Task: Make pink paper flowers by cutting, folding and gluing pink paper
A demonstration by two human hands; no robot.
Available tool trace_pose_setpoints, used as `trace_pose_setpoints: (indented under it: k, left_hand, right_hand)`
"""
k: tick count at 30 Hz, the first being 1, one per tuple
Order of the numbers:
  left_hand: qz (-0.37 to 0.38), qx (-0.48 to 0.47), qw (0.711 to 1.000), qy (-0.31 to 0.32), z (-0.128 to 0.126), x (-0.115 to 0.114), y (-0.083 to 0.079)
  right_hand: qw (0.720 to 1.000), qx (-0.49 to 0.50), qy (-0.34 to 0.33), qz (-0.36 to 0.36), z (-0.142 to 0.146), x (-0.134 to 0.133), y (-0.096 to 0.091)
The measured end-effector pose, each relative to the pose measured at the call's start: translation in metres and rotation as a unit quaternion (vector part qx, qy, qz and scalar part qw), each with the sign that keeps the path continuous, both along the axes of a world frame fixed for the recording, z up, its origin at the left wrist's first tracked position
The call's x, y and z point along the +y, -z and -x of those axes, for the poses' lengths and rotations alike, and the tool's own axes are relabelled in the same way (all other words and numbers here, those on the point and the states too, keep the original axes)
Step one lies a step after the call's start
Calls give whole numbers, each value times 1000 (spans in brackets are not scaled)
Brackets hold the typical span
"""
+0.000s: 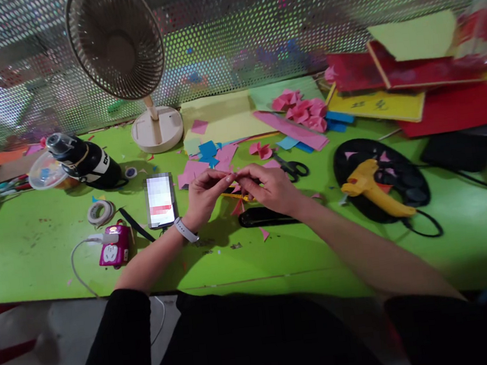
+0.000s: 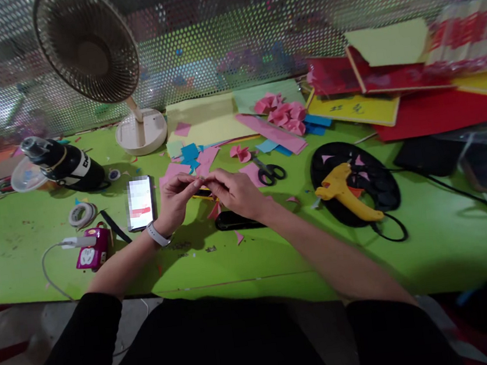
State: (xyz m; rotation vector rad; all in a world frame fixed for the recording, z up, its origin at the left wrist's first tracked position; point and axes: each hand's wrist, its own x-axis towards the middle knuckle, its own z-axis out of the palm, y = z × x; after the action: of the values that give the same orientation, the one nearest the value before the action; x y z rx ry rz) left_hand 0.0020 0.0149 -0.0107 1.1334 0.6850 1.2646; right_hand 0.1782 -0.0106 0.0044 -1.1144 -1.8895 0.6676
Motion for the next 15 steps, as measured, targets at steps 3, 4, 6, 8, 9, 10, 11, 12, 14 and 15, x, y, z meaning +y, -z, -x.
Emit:
trace_pose_setpoints:
  k: [3, 4, 6, 8, 9, 10, 11, 12, 14, 15]
  left_hand:
    - [-4, 5, 1000, 5, 1, 0, 0]
    - [-1, 7, 1000, 5, 1, 0, 0]
    - [8, 9, 1000, 4, 0, 0, 0]
    - [15, 6, 1000, 4, 0, 0, 0]
    - [16, 4, 1000, 6, 0, 0, 0]
    - [17, 1, 1000, 10, 0, 0, 0]
    - [17, -2, 1000, 12, 0, 0, 1]
    - [17, -5, 1000, 13, 0, 0, 1]
    - [19, -9, 1000, 9, 0, 0, 1]
    - [21, -9, 1000, 5, 0, 0, 1]
  right_hand:
    - [1000, 4, -8, 10, 0, 1, 0]
    - [1000, 5, -11, 10, 0, 1, 1]
    - [1000, 2, -13, 6, 0, 2, 2]
    - [1000, -6, -11, 2, 0, 2, 3]
    - [1000, -10, -10, 1, 0, 2, 3]
    - [1000, -13, -10, 1, 0, 2, 3]
    - [1000, -15, -9, -1, 0, 1, 3]
    - [1000, -17, -7, -4, 0, 1, 3]
    - [1000, -19, -2, -14, 0, 1, 4]
    - [1000, -21, 0, -19, 1, 1, 5]
